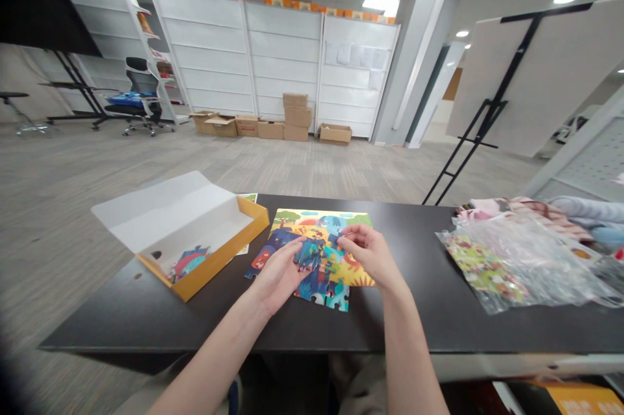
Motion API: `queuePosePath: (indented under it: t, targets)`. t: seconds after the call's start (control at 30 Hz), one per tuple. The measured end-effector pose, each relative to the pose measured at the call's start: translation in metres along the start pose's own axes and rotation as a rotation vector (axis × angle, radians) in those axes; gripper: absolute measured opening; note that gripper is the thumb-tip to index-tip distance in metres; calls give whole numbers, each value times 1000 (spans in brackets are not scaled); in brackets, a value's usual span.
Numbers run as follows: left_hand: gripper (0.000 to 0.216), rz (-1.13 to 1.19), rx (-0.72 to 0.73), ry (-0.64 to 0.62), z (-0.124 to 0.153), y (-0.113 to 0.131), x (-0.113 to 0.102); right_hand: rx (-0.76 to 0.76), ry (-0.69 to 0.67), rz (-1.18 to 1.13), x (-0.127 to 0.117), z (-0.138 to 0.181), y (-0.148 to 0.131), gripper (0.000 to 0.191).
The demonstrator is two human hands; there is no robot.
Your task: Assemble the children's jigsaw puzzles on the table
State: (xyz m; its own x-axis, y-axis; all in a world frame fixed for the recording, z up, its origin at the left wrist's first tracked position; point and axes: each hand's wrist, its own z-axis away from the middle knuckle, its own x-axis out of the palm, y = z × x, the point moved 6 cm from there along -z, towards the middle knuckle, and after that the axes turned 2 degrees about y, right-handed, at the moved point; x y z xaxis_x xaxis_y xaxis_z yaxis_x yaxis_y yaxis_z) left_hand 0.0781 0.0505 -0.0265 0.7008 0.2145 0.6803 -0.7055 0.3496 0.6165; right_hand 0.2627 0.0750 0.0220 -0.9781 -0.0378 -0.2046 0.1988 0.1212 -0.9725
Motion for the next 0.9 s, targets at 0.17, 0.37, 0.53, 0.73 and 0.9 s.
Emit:
queuePosePath:
  t: [0.17,0.37,0.53,0.73,0.9]
  targets:
    - [14,20,-29,-95,2,-2,6,-128,-9,116,34,-3,-5,33]
    - [34,-7,-28,-83,1,-3,0,-159,-114,317,34,5,-14,28]
    - [36,70,-37,1,-3,1,-6,-29,-219,777,14,20,-4,28]
    - [26,112,-36,37,0,5,-4,183,-342,1003,20,29,17,44]
    - [31,100,-18,7,1,5,-3,221,-372,995,22,30,19,36]
